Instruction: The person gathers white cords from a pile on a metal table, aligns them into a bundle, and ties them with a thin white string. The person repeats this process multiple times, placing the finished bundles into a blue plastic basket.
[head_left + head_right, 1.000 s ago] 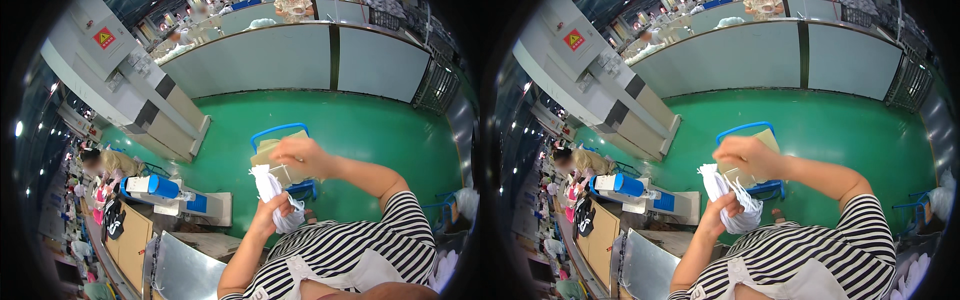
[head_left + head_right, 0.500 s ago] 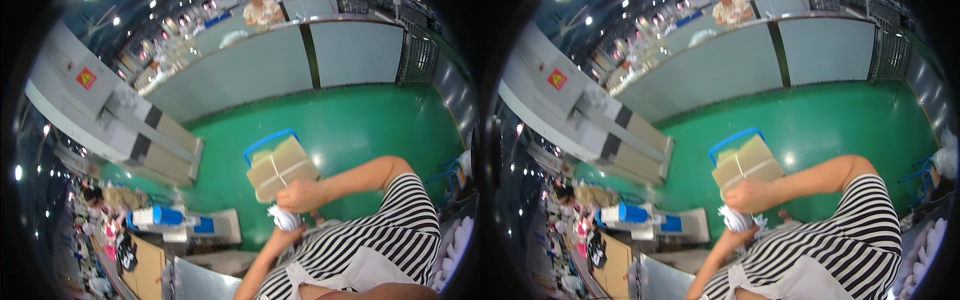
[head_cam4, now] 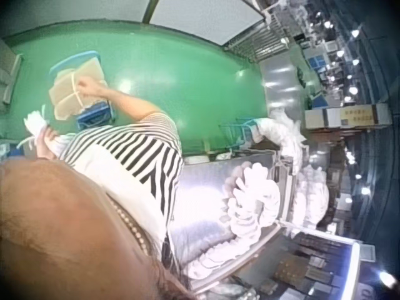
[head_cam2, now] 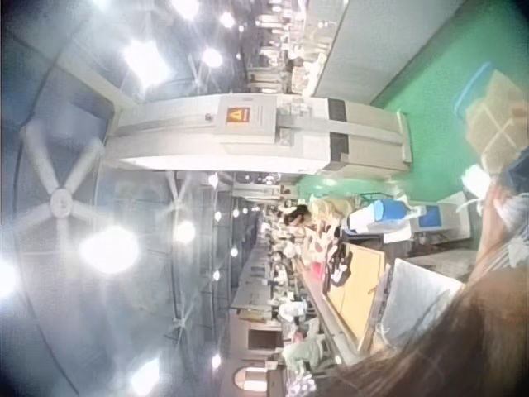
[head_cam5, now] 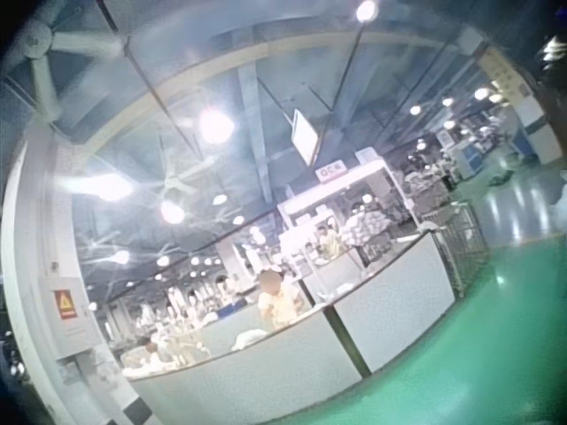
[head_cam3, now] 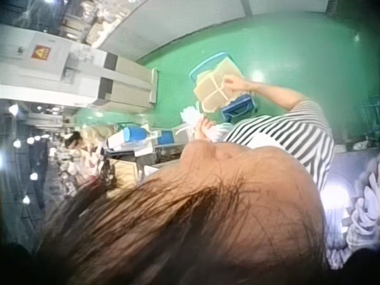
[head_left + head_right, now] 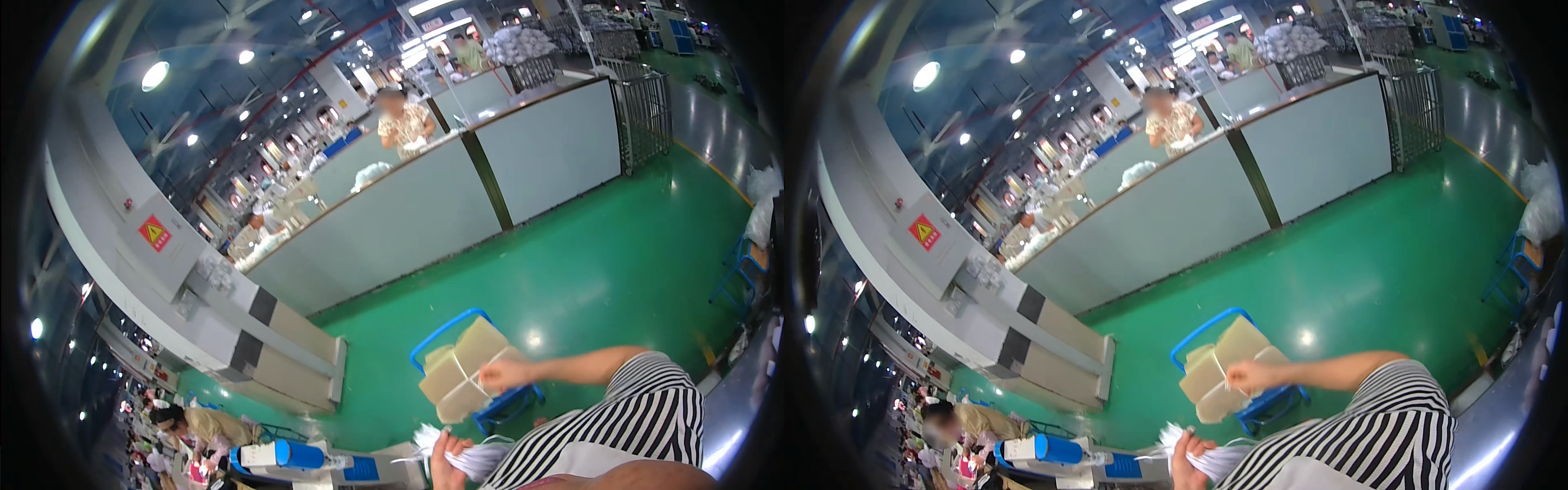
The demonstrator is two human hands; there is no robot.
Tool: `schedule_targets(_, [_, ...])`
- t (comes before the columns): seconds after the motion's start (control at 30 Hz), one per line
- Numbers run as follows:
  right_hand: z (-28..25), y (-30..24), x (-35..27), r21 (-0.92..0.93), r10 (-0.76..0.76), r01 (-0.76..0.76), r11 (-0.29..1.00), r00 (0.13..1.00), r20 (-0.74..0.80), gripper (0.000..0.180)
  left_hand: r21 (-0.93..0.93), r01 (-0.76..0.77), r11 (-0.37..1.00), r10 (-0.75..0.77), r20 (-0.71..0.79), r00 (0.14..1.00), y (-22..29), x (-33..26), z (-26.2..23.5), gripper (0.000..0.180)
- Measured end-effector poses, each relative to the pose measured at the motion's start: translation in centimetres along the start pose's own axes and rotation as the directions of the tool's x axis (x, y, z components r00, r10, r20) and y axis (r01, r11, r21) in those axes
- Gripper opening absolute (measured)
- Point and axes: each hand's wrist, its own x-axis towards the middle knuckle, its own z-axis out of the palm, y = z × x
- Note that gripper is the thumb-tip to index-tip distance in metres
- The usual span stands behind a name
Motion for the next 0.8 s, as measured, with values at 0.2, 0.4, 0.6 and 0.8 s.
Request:
schedule_targets(0.2, [7.4, -4.3, -1.5, 0.033, -0.049, 0.040, 0.999, 0.942, 0.332, 0.019, 0.589, -0.190, 0.785, 0.338, -0.151, 0.929, -2.7, 0.4, 1.2, 0.022])
schedule_targets(0.4, [9.1, -4.3, -3.1, 0.078, -0.037, 0.014, 0.997, 0.952, 0.304, 0.020, 0.681, -0.223, 0.697, 0.436, -0.156, 0.886, -3.6, -0.4, 1.9, 0.016])
schedule_targets(0.6, [8.3, -4.1, -2.5, 0.115, -0.025, -0.013, 0.993, 0.945, 0.325, 0.018, 0.666, -0.272, 0.695, 0.503, -0.180, 0.845, -3.0, 0.1, 1.6, 0.011])
schedule_targets(0.8, [9.0, -4.7, -3.9, 0.231, -0.036, -0.025, 0.973, 0.966, 0.256, 0.017, 0.560, -0.396, 0.728, 0.586, -0.206, 0.784, -3.7, -0.8, 1.1, 0.008])
